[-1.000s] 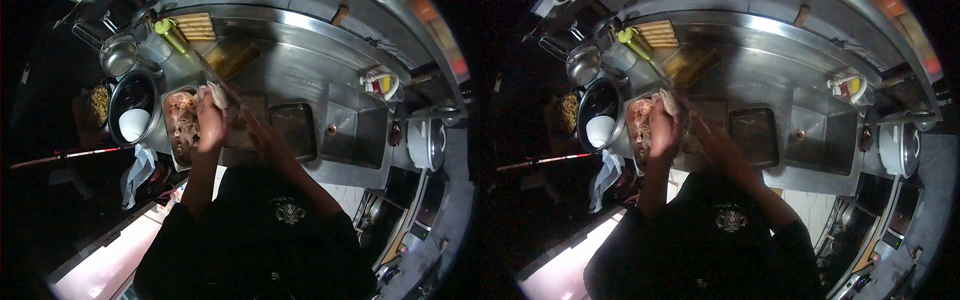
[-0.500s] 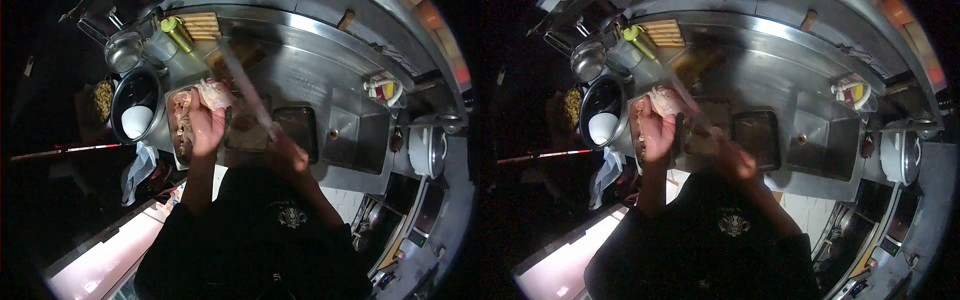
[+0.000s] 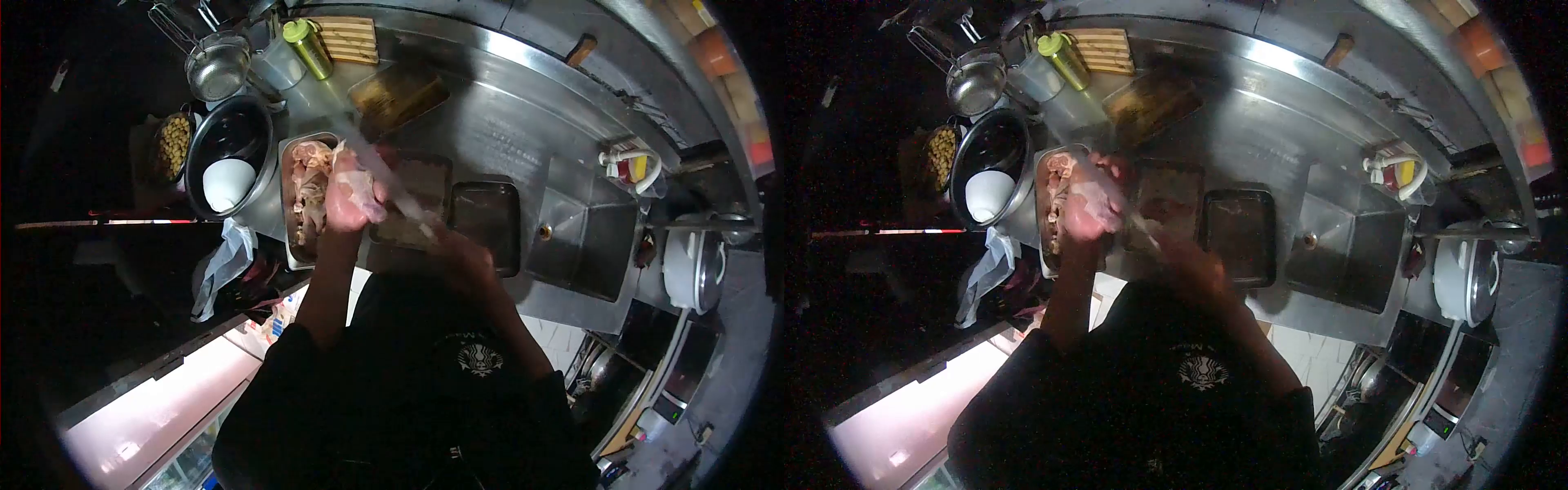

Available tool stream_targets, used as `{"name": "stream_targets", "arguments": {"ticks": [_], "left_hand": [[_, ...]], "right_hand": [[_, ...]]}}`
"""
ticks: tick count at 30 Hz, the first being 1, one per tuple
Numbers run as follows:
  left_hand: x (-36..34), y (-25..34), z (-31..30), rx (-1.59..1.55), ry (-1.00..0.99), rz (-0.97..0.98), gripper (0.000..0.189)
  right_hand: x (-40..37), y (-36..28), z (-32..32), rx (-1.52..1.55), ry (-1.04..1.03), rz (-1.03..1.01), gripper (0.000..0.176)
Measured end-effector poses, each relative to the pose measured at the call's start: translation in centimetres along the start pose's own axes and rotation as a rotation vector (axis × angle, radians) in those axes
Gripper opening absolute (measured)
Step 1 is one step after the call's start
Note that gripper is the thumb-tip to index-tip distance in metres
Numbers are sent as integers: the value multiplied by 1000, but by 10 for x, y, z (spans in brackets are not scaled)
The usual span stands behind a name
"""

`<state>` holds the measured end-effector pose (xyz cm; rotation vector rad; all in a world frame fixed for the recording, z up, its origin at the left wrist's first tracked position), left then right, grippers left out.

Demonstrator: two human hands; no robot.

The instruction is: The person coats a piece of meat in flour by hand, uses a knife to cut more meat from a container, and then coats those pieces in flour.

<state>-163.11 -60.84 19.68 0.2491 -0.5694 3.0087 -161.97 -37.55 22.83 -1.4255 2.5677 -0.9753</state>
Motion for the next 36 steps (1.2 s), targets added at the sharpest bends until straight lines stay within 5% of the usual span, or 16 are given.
{"name": "stream_targets", "arguments": {"ticks": [2, 5, 11, 17, 21, 23, 25, 27, 28, 31, 33, 35, 36], "left_hand": [[9, -13, 7, -263, 38, 86, 41], [9, -26, 19, -87, 14, 67, 36], [9, -24, 10, 115, 137, 114, 33], [10, -8, -3, -16, 185, 113, 31], [14, -6, -14, -153, 259, 31, 28], [15, -34, 15, 54, 202, 87, 26], [-2, 3, -20, 278, -71, 162, 23], [-14, 21, -27, 194, -142, 78, 19], [-13, 17, -16, 3, -71, -43, 17], [5, -10, 25, 169, 63, 171, 14], [11, -13, 21, 163, 142, 275, 11], [12, -3, -16, -199, 224, 137, 9], [9, -3, -21, -44, 248, 171, 9]], "right_hand": [[18, -21, -8, 11, -222, 79, 60], [36, -36, -19, 177, -47, -55, 60], [62, -43, -17, 144, -81, -38, 63], [14, -17, -20, -36, -207, 67, 64], [18, -20, -31, 60, -101, 5, 65], [25, -19, -26, 97, -86, 8, 65], [33, -25, -24, 109, -94, 21, 65], [46, -35, -28, 102, -129, 26, 65], [51, -38, -30, 98, -150, 26, 65], [30, -24, -24, 111, -232, 46, 65], [5, -8, -24, 117, -272, 63, 66], [-8, 3, -25, 116, -282, 79, 66], [-8, 4, -22, 97, -275, 78, 66]]}}
Point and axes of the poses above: each hand's wrist, its own x-axis towards the middle knuckle, its own z-axis out of the palm, y = z × x, the point moved 5 cm from there along x, towards the middle knuckle, and after that the axes turned 13 degrees about -x, right-handed, at the moved point
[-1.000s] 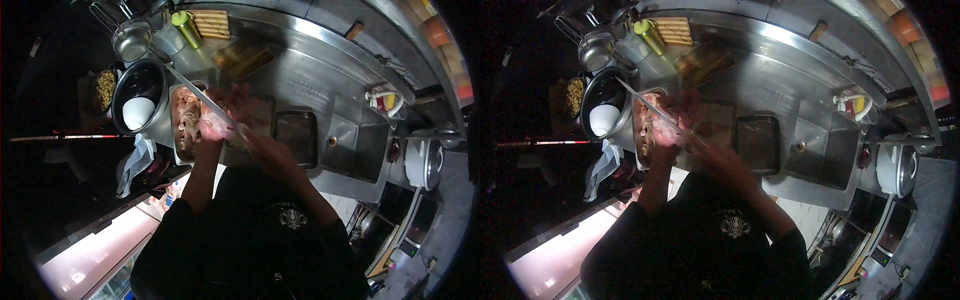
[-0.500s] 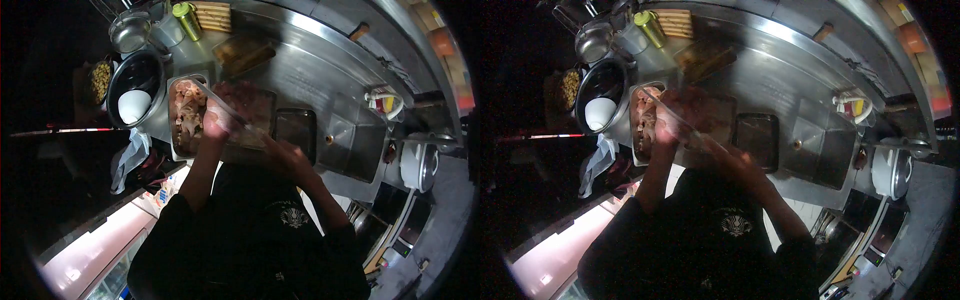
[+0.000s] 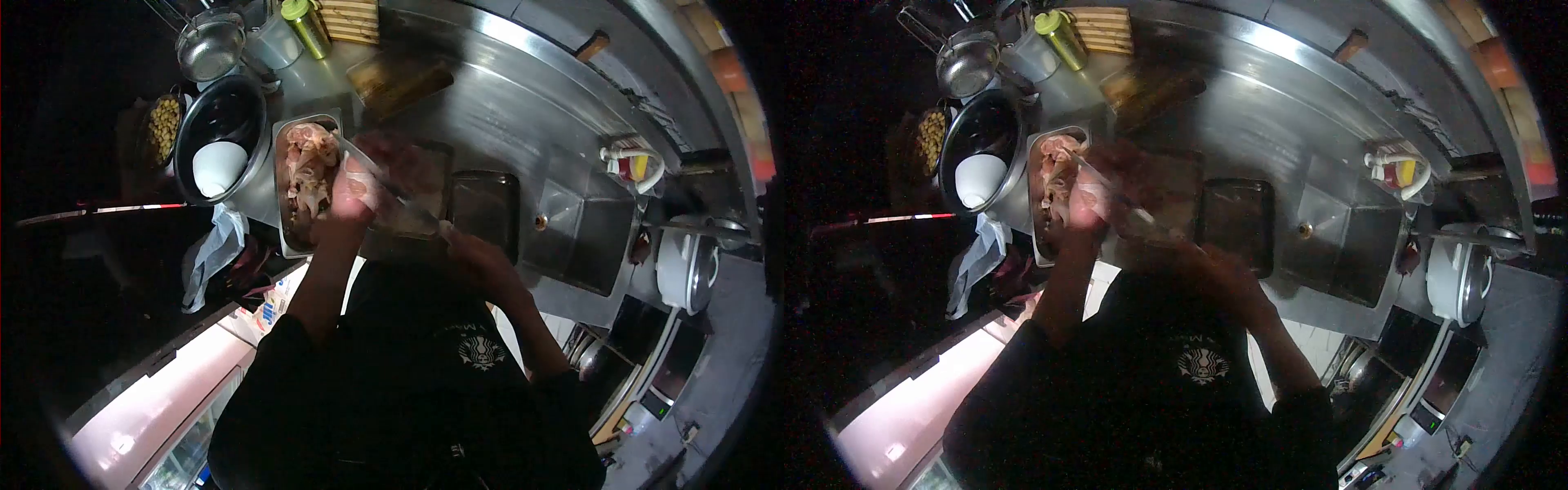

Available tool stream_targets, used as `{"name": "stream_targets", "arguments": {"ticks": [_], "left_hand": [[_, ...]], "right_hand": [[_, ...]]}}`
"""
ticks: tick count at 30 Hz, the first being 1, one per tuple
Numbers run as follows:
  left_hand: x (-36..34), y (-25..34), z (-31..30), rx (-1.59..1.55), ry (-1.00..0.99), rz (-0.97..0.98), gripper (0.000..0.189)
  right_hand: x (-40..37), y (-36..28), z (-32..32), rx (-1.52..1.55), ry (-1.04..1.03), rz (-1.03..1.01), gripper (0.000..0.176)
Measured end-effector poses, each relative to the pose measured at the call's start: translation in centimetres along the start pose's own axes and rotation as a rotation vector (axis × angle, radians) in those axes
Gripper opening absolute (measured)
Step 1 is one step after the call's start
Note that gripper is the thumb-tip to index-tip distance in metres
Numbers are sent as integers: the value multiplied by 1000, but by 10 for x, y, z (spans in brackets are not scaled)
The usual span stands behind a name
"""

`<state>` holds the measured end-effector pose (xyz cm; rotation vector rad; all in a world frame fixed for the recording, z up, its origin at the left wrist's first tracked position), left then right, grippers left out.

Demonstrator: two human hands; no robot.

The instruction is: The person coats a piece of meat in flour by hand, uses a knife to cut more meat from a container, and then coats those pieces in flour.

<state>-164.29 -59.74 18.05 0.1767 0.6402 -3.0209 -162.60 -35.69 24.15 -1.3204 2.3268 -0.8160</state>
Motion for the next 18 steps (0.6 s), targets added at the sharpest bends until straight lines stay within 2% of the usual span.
{"name": "stream_targets", "arguments": {"ticks": [2, 4, 6, 7, 9, 12, 14, 17, 18], "left_hand": [[-3, -4, -8, 217, -5, 51, 11], [-5, -9, -2, 259, -63, 27, 13], [-10, -9, 8, 596, -74, 113, 16], [-15, -6, 15, 954, -44, 233, 17], [-21, -4, 29, 1219, -1, 338, 20], [-21, -7, 37, 798, -46, 205, 23], [-13, -5, 33, 323, -178, 31, 24], [-11, 1, 20, 101, 89, -48, 21], [-11, 3, 23, 654, -15, 95, 21]], "right_hand": [[4, 3, 3, -40, 28, 16, 66], [25, -20, -13, 91, 103, -34, 65], [44, -32, -15, 146, 141, -54, 65], [51, -35, -13, 135, 138, -49, 64], [53, -34, -8, 101, 140, -33, 63], [39, -27, -2, 52, 140, -27, 61], [23, -24, -12, 46, 119, -71, 60], [9, -7, -1, 60, 103, -90, 62], [13, -14, -6, 40, 153, -113, 63]]}}
Point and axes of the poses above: each hand's wrist, its own x-axis towards the middle knuckle, its own z-axis out of the palm, y = z × x, the point moved 5 cm from there along x, towards the middle knuckle, and after that the axes turned 13 degrees about -x, right-handed, at the moved point
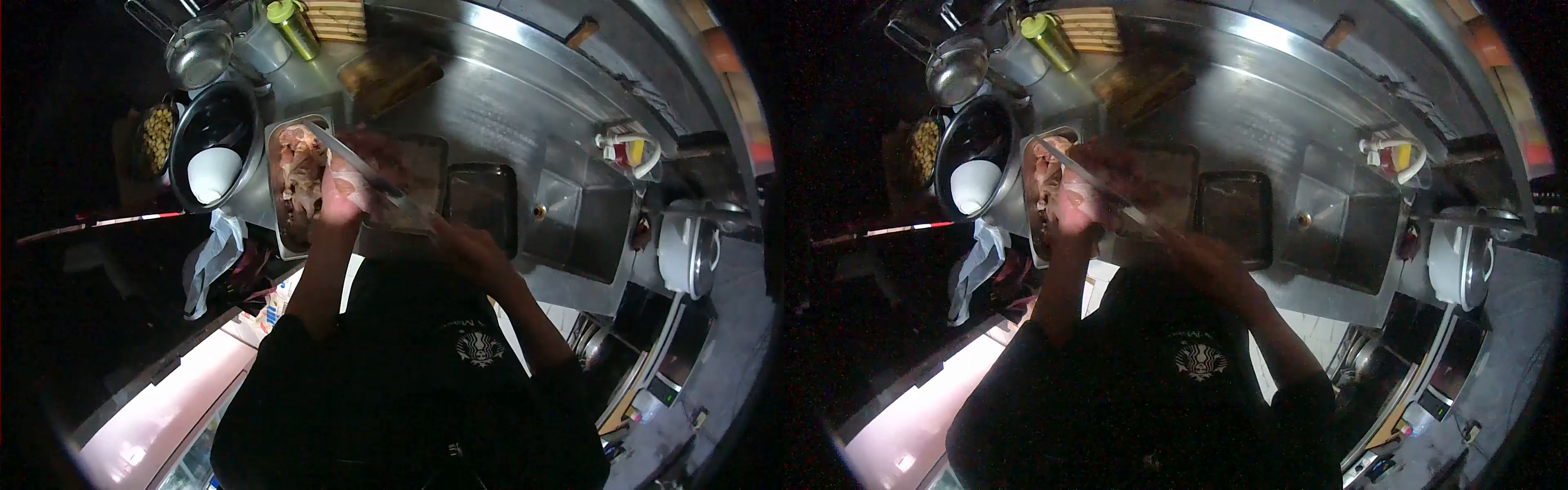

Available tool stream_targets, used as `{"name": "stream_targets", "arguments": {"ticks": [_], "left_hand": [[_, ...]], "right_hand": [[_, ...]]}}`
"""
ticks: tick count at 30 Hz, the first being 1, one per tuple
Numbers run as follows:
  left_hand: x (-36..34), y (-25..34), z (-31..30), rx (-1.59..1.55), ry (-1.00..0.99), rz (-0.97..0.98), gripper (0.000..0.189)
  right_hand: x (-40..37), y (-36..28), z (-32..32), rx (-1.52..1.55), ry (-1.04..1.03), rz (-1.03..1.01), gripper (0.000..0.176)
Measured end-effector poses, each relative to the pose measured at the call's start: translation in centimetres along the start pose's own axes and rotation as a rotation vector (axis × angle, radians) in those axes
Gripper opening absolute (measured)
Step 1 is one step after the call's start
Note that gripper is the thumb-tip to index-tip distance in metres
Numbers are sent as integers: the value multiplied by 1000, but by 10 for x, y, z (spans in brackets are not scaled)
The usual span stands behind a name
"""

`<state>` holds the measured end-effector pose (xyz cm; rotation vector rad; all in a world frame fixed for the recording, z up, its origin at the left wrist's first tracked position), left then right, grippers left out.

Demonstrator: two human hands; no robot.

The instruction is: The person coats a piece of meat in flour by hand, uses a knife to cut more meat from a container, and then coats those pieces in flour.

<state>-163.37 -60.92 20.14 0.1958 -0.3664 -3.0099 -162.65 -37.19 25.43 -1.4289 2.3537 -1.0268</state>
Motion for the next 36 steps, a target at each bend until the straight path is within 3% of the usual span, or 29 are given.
{"name": "stream_targets", "arguments": {"ticks": [1, 3, 4, 6, 9, 10, 12, 14, 17, 18, 19, 22, 23, 25, 27, 29, 32, 36], "left_hand": [[-3, -4, 6, 548, -85, 169, 21], [-3, -16, 4, 707, -231, 219, 21], [0, -24, -6, 321, -275, 93, 21], [4, -29, -22, 38, -202, 13, 22], [-9, -34, -37, 262, 161, 122, 27], [-13, -32, -14, 288, 301, 132, 28], [-18, -34, -7, 114, 339, 126, 32], [-20, -21, -19, -278, 127, 99, 35], [-18, -23, -44, -245, 303, -2, 38], [-18, -25, -48, -218, 373, -21, 38], [-17, -32, -48, -86, 526, 18, 38], [0, -43, -86, 307, 604, 48, 31], [-6, -46, -84, 696, 590, 11, 20], [7, -60, -115, 1565, 293, 131, 17], [22, -86, -145, 2089, -67, 210, 18], [35, -112, -159, 2265, -413, 264, 24], [41, -133, -185, 2454, -556, 282, 34], [20, -127, -118, 2444, -472, 310, 39]], "right_hand": [[11, -11, -4, -21, 50, -24, 64], [29, -18, -3, 18, 112, -69, 65], [35, -17, 1, 79, 125, -89, 65], [44, -18, 6, 73, 100, -79, 63], [39, -20, 11, -106, 25, -1, 60], [30, -14, 15, -152, 41, 1, 59], [-4, 10, 23, -175, 104, 46, 56], [-40, 34, 14, -141, 221, 125, 53], [-54, 30, -43, -139, 454, 214, 50], [-63, 44, -44, -109, 431, 358, 50], [-74, 53, -44, -177, 500, 373, 50], [-111, 86, -32, -245, 565, 460, 50], [-129, 98, -22, -235, 529, 542, 50], [-145, 103, -17, -98, 472, 690, 50], [-159, 103, -13, -8, 438, 782, 51], [-159, 100, -13, -10, 406, 798, 53], [-161, 101, -11, 38, 335, 866, 54], [-165, 102, -11, -45, 406, 661, 53]]}}
Point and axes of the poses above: each hand's wrist, its own x-axis towards the middle knuckle, its own z-axis out of the palm, y = z × x, the point moved 5 cm from there along x, towards the middle knuckle, and after that the axes turned 13 degrees about -x, right-handed, at the moved point
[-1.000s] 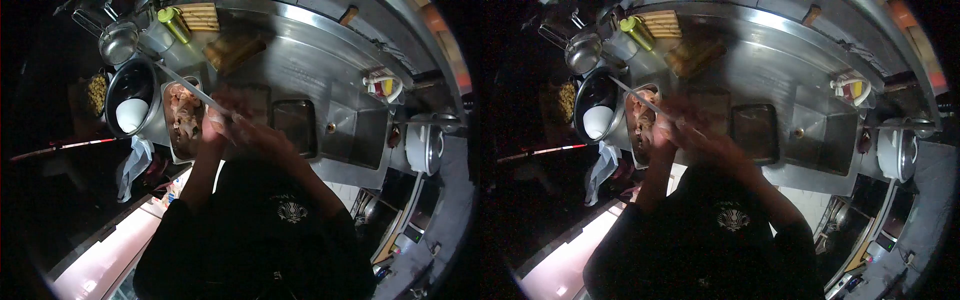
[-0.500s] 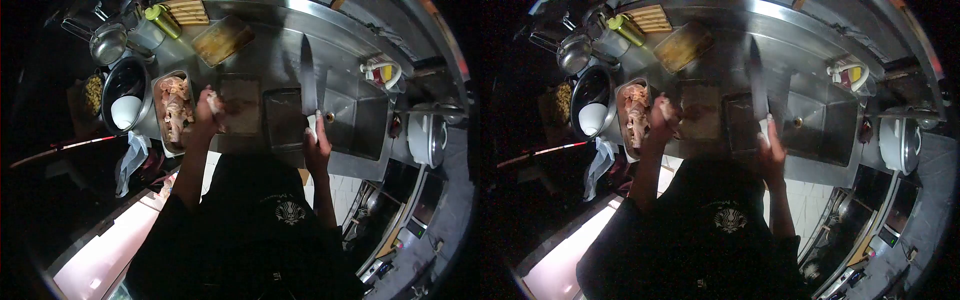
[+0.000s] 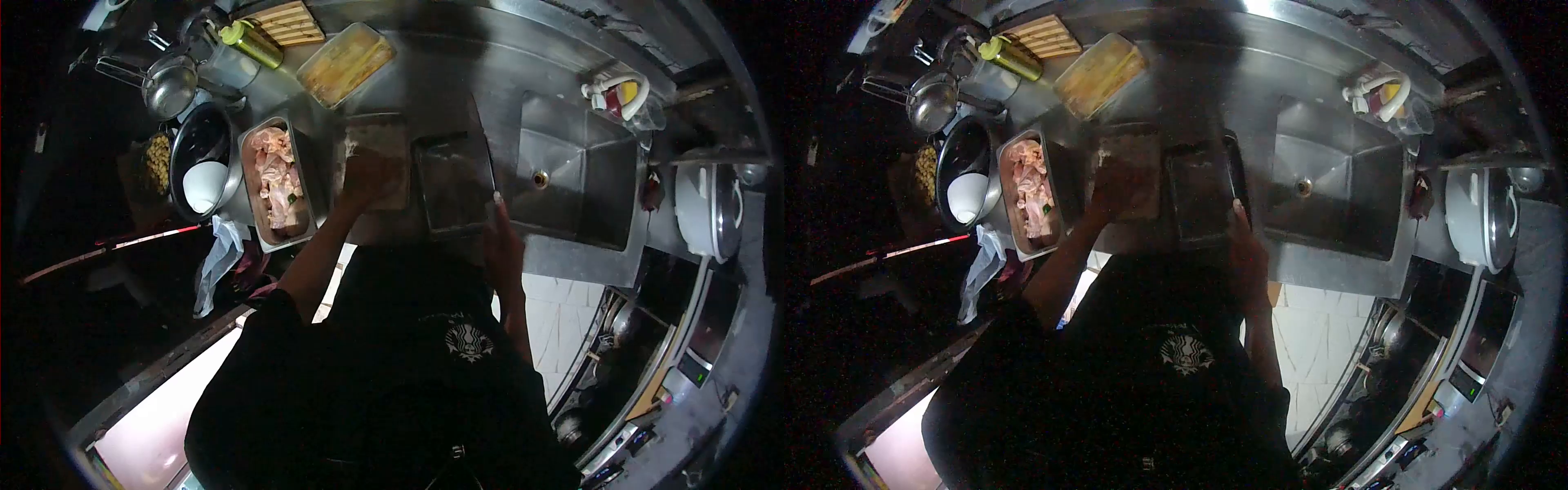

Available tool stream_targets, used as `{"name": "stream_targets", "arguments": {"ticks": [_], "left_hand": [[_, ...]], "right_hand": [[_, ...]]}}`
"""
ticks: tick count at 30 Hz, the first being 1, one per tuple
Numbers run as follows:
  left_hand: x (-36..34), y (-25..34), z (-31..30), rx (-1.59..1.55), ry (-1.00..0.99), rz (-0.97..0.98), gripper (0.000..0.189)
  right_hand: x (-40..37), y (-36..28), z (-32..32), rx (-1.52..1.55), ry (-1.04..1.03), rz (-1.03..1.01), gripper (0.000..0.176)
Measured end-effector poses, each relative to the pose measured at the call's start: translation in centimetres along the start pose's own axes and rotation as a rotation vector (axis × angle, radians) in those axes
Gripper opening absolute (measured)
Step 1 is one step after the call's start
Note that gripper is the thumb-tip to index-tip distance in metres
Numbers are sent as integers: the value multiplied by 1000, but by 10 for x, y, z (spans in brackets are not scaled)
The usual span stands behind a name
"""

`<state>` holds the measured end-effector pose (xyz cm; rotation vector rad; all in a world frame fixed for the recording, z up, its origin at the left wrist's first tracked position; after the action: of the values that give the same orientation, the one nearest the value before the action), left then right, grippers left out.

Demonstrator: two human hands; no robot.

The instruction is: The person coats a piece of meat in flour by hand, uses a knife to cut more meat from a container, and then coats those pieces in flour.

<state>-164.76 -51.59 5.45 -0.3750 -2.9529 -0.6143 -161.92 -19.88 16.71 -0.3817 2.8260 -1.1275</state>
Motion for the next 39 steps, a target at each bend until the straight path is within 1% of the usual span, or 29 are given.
{"name": "stream_targets", "arguments": {"ticks": [1, 3, 5, 7, 9, 10, 12, 13, 16, 17, 19, 20, 23, 24, 26, 27, 29, 30, 32, 33, 35, 36, 38, 39], "left_hand": [[-2, 2, -13, 5, 6, -34, 38], [-6, 8, -53, 27, 185, -12, 33], [-26, 20, -115, 80, 525, 96, 28], [-64, -20, -132, 214, 290, -350, 23], [-94, -49, -177, 117, 464, -551, 18], [-97, -52, -222, -35, 758, -509, 16], [-133, -93, -230, 60, 556, -541, 17], [-147, -104, -230, 101, 452, -554, 17], [-181, -122, -198, 35, 109, -855, 18], [-198, -140, -171, 79, -3, -1057, 20], [-186, -109, -160, -92, -140, -1078, 23], [-183, -97, -155, -180, -210, -1082, 24], [-182, -87, -142, -202, 295, -501, 35], [-182, -84, -136, -128, 194, -472, 38], [-181, -80, -128, 28, -6, -411, 45], [-180, -77, -134, 59, 10, -429, 47], [-174, -68, -148, 120, 42, -459, 51], [-172, -70, -139, 170, 0, -354, 53], [-169, -86, -117, 274, -84, -139, 58], [-165, -86, -117, 278, -133, -129, 61], [-158, -85, -119, 295, -225, -108, 68], [-154, -84, -123, 263, -260, -136, 70], [-145, -82, -133, 204, -330, -186, 73], [-142, -80, -136, 164, -281, -185, 67]], "right_hand": [[0, 1, 1, -13, -20, 1, 54], [4, 3, 2, -65, -89, 49, 55], [7, -1, 0, -132, -192, 134, 56], [13, -14, -1, -241, -211, 130, 56], [13, -16, 0, -127, -85, 72, 52], [15, -18, 3, -85, -97, 102, 51], [20, -24, 9, -8, -122, 166, 50], [22, -29, 12, -21, -121, 132, 50], [30, -47, 22, -58, -137, 45, 49], [32, -57, 22, -72, -153, 25, 49], [34, -67, 27, -56, -177, -33, 48], [35, -69, 30, -26, -186, -70, 48], [38, -81, 38, -25, -212, -178, 48], [38, -86, 40, -40, -222, -216, 49], [38, -87, 46, -101, -289, -73, 49], [37, -86, 49, -129, -321, -1, 49], [35, -86, 52, -87, -308, -69, 51], [34, -86, 52, -68, -301, -103, 51], [35, -89, 51, -33, -321, -91, 52], [33, -88, 51, -15, -335, -83, 52], [33, -89, 48, -58, -300, -149, 52], [34, -90, 46, -79, -277, -183, 52], [35, -88, 37, -65, -310, -127, 52], [33, -86, 33, -57, -328, -96, 52]]}}
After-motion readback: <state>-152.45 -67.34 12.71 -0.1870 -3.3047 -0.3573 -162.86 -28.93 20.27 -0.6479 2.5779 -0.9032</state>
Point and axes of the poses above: each hand's wrist, its own x-axis towards the middle knuckle, its own z-axis out of the palm, y = z × x, the point moved 5 cm from there along x, towards the middle knuckle, and after that the axes turned 13 degrees about -x, right-handed, at the moved point
